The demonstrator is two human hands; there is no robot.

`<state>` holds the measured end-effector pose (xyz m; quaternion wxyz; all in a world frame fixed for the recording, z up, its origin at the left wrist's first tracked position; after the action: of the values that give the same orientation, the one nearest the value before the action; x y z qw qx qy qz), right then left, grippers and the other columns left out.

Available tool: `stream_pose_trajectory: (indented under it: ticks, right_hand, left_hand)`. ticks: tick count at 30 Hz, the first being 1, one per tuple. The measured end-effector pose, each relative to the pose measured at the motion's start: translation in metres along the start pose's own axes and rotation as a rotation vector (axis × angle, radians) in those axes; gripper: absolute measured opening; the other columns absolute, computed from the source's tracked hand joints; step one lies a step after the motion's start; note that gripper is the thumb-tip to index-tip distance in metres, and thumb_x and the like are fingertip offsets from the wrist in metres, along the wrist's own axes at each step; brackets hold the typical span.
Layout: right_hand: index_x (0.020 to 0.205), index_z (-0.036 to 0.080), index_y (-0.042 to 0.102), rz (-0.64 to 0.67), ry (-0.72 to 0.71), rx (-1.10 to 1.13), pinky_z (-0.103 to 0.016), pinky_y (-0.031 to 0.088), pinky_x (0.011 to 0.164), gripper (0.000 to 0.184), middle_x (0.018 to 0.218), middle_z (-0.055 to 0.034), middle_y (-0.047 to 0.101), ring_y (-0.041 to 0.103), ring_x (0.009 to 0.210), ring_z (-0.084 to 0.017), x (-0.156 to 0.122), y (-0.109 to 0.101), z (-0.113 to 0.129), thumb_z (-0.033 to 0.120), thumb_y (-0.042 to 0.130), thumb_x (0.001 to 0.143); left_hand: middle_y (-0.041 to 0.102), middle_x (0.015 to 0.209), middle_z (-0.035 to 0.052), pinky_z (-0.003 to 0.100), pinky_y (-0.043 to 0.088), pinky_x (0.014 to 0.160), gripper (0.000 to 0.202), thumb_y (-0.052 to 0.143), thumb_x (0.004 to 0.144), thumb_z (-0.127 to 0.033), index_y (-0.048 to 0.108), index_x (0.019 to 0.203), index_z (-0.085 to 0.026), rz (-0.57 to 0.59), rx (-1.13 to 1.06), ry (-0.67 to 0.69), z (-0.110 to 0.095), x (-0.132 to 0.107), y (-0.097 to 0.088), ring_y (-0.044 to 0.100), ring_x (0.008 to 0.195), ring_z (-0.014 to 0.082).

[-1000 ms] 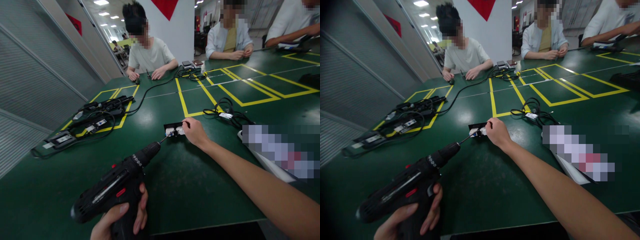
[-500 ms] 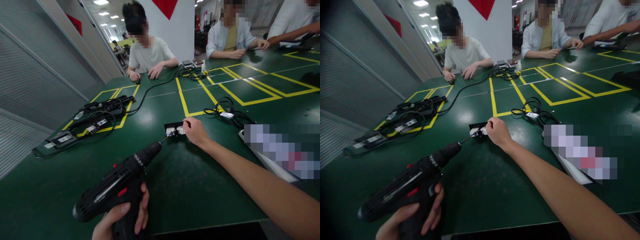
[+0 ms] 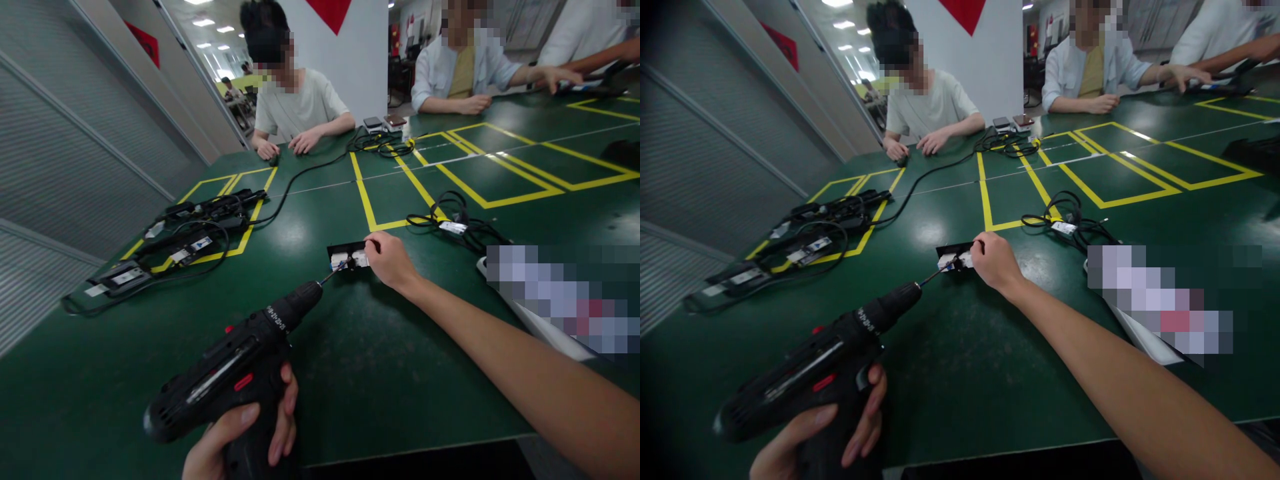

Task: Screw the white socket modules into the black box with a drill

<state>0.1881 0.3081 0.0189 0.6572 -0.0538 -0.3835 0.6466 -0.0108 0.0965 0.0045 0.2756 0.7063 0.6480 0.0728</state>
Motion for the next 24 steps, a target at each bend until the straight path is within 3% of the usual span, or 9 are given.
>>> stream_pose_trajectory:
  ticks: [24]
  right_hand:
    - [0.082,0.015,0.062,-0.011,-0.006,0.029,-0.026,0.039,0.071,0.024,0.081,-0.0066,0.062,0.054,0.076,-0.015,0.0001,-0.0002,-0.0004,0.019,0.039,0.083]
  left_hand:
    - [0.060,0.078,0.0076,0.032,0.041,0.048,0.031,0.044,0.077,-0.029,0.057,0.102,-0.016,0.005,0.030,0.002,-0.0002,-0.0015,0.0008,0.050,0.042,0.0122]
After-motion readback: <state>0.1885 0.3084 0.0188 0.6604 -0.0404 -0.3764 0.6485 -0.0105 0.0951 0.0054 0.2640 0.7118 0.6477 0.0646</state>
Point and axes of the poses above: each hand's wrist, its own x-axis towards the middle knuckle, its own y-axis out of the palm, z = x × y, the point moved 7 cm from there along x, towards the middle knuckle
